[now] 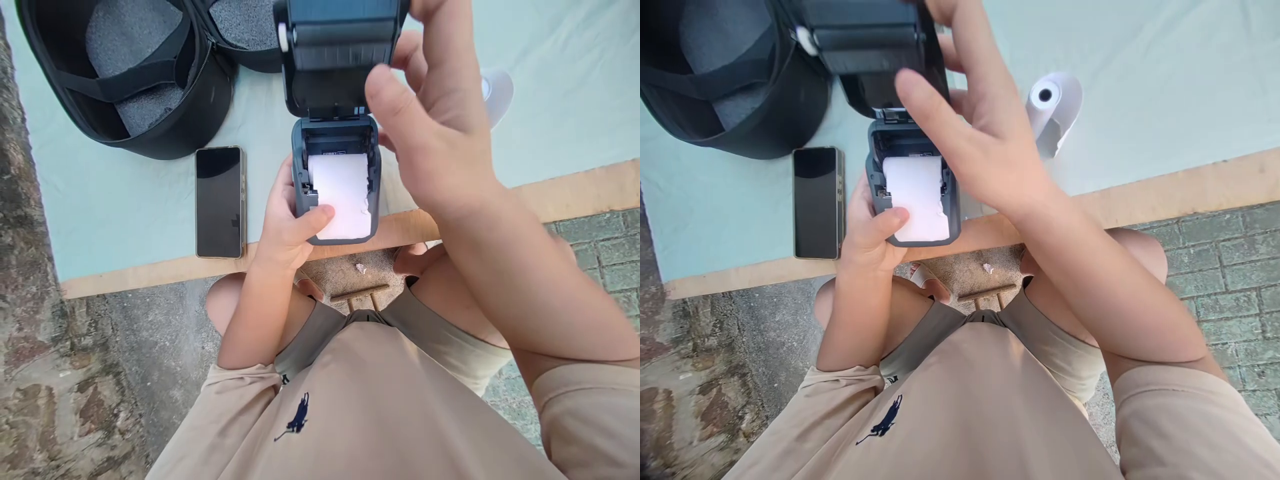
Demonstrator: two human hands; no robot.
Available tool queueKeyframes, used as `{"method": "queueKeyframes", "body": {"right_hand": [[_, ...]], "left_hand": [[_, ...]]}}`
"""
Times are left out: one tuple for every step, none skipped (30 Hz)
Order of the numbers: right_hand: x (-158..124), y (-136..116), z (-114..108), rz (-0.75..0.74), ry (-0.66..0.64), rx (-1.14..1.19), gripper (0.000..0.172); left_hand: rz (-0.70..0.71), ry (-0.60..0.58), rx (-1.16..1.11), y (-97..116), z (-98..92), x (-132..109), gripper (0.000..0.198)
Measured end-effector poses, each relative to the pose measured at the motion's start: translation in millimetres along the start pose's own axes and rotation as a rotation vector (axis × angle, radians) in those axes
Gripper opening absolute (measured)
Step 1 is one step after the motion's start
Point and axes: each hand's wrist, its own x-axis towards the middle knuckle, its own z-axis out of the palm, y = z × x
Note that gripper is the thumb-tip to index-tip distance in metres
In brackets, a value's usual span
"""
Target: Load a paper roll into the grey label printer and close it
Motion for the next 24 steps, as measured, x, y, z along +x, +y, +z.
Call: {"method": "queueKeyframes", "body": {"right_hand": [[-2,1,0,-0.071,-0.015,0.014,0.032],[-4,3,0,-0.131,-0.032,0.018,0.026],[-7,6,0,-0.169,-0.049,0.003,0.022],[-9,9,-1,-0.186,-0.067,-0.029,0.021],[-12,12,-2,-0.202,-0.088,-0.060,0.022],[-13,15,-3,-0.229,-0.110,-0.079,0.024],[-15,18,-5,-0.236,-0.128,-0.090,0.026],[-16,21,-7,-0.220,-0.143,-0.093,0.026],[-17,24,-8,-0.194,-0.155,-0.080,0.025],[-18,26,-9,-0.164,-0.162,-0.058,0.023],[-18,27,-10,-0.137,-0.152,-0.032,0.021],[-18,28,-10,-0.121,-0.134,0.000,0.021],[-19,27,-10,-0.102,-0.117,0.033,0.022],[-19,26,-9,-0.084,-0.107,0.066,0.025],[-19,25,-7,-0.053,-0.111,0.092,0.029],[-20,23,-6,-0.020,-0.131,0.106,0.034],[-20,21,-4,0.002,-0.159,0.117,0.039],[-21,19,-2,0.016,-0.192,0.125,0.043],[-21,18,0,0.025,-0.220,0.133,0.048],[-22,18,2,0.029,-0.239,0.143,0.051],[-23,18,4,0.041,-0.245,0.152,0.055],[-24,18,6,0.055,-0.239,0.159,0.057],[-24,20,7,0.069,-0.229,0.160,0.059],[-25,21,8,0.083,-0.222,0.158,0.061]], "left_hand": [[0.000,0.007,-0.008,-1,-0.5,0,0.070],[0.000,0.013,-0.013,-2,-0.9,0,0.069],[0.003,0.016,-0.018,-3,-1.3,0,0.068],[0.006,0.015,-0.021,-4,-1.5,0,0.067],[0.008,0.013,-0.023,-4,-1.6,0,0.068],[0.009,0.006,-0.026,-5,-1.5,0,0.069],[0.006,0.002,-0.029,-5,-1.3,-1,0.069],[-0.001,-0.002,-0.034,-4,-0.9,-1,0.069],[-0.013,-0.006,-0.039,-3,-0.3,-2,0.067],[-0.028,-0.008,-0.043,-2,0.4,-2,0.066],[-0.043,-0.009,-0.047,1,1.2,-3,0.065],[-0.061,-0.009,-0.047,3,1.9,-4,0.065],[-0.078,-0.007,-0.046,5,2.6,-5,0.066],[-0.089,-0.005,-0.048,7,3.3,-6,0.068],[-0.098,-0.003,-0.061,9,3.9,-6,0.068],[-0.101,-0.006,-0.090,11,4.4,-6,0.066],[-0.104,-0.014,-0.130,12,5.0,-6,0.061],[-0.092,-0.030,-0.177,13,5.8,-6,0.057],[-0.072,-0.045,-0.219,13,6.9,-6,0.052],[-0.053,-0.047,-0.240,14,8.3,-6,0.048],[-0.037,-0.037,-0.234,14,10.1,-7,0.046],[-0.036,-0.007,-0.204,15,12.2,-7,0.044],[-0.052,0.038,-0.155,16,14.4,-8,0.044],[-0.070,0.069,-0.116,17,16.6,-8,0.045]]}}
